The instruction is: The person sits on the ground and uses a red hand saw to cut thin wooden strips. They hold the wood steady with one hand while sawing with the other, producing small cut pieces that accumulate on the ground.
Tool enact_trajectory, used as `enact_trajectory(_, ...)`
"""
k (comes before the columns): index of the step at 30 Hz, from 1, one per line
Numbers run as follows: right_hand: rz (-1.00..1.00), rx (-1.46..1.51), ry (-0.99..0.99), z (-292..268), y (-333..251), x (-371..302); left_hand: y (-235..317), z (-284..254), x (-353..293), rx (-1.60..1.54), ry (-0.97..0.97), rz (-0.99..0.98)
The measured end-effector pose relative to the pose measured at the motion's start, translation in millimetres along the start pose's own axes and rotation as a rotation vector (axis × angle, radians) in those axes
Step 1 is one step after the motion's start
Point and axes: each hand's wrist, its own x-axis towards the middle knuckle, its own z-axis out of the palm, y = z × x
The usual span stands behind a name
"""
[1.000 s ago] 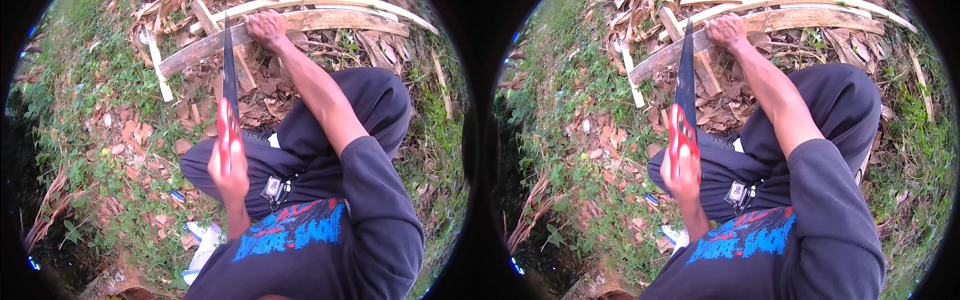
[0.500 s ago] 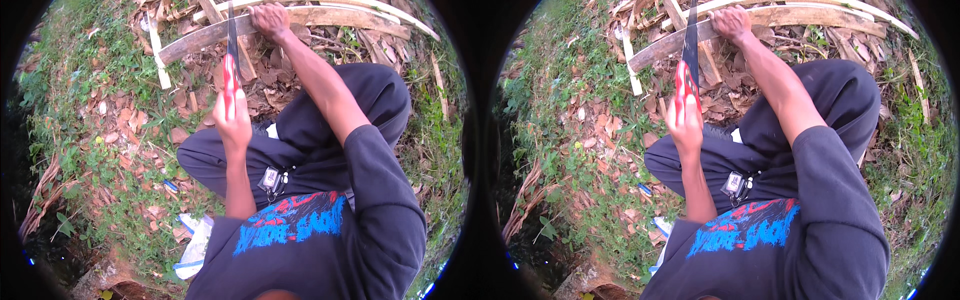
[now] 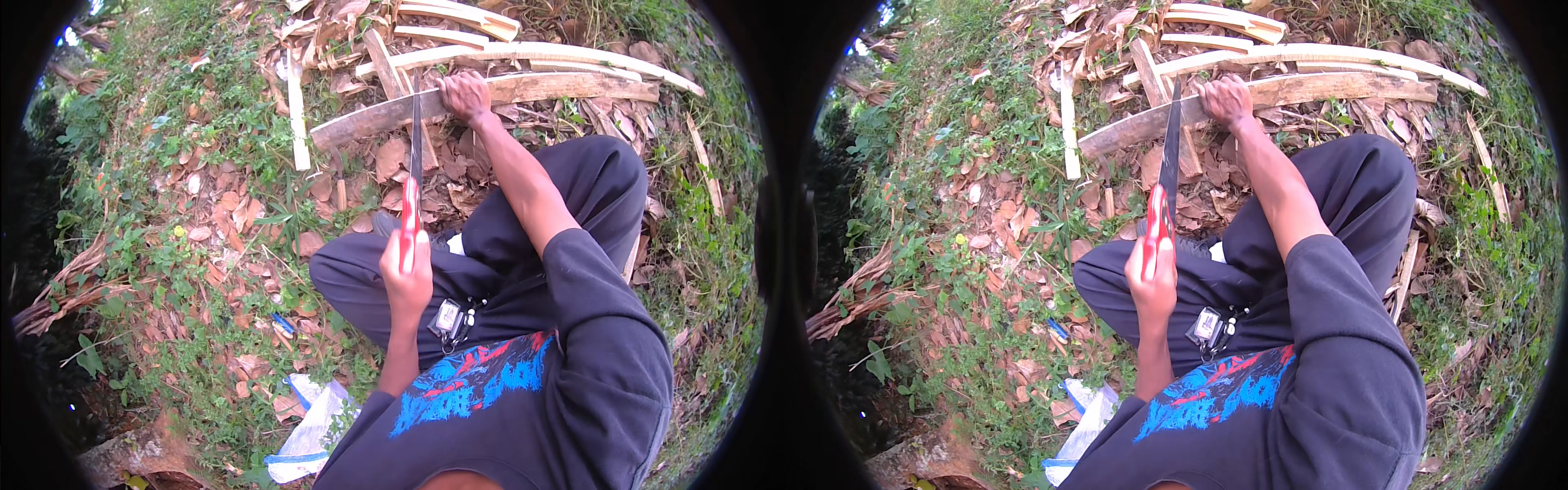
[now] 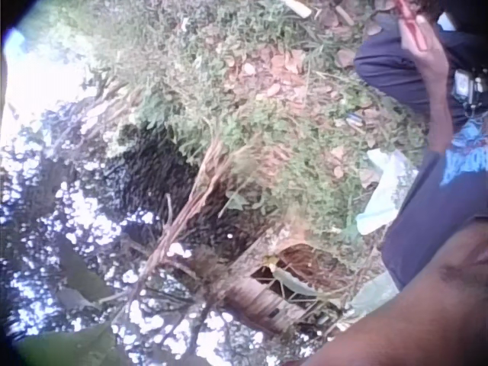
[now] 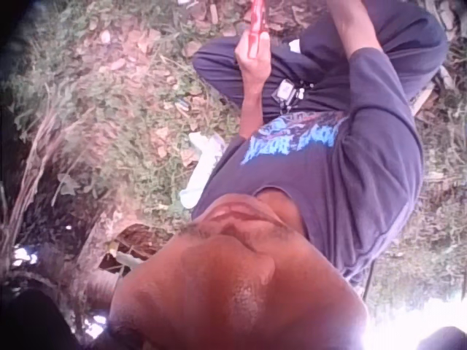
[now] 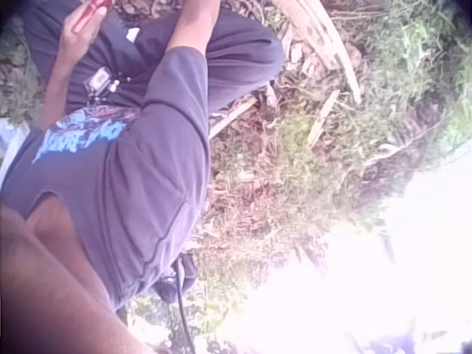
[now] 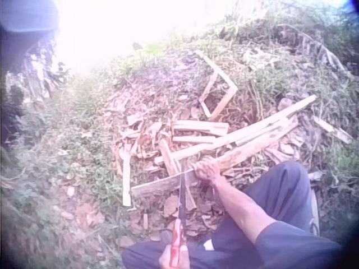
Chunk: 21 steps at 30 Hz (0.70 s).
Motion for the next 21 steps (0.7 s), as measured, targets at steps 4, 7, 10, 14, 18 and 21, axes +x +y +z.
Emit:
enact_trajectory(4, -0.006, -0.087, -0.030, -7.2, -10.3, 0.5, 18.1, -47.0, -57.4, -0.344, 0.095, -0.090)
enact_trajectory(7, 0.030, -0.113, -0.129, -17.8, -19.9, 0.9, 48.7, -67.9, -78.7, -0.451, 0.185, 0.087)
enact_trajectory(10, 0.025, -0.115, -0.254, -35.8, -20.2, 3.1, 58.6, -88.5, -85.1, -0.563, 0.220, 0.236)
enact_trajectory(14, -0.037, -0.055, -0.549, -45.8, -14.7, 7.0, 36.4, -109.8, -82.1, -0.603, 0.230, 0.301)
enact_trajectory(18, -0.242, 0.052, -0.412, -41.9, 9.9, 10.6, 39.4, -106.5, -78.4, -0.547, 0.269, 0.257)
enact_trajectory(21, -0.163, -0.013, -0.363, -57.0, -24.8, 29.7, 29.5, -115.4, -86.0, -0.567, 0.350, 0.240)
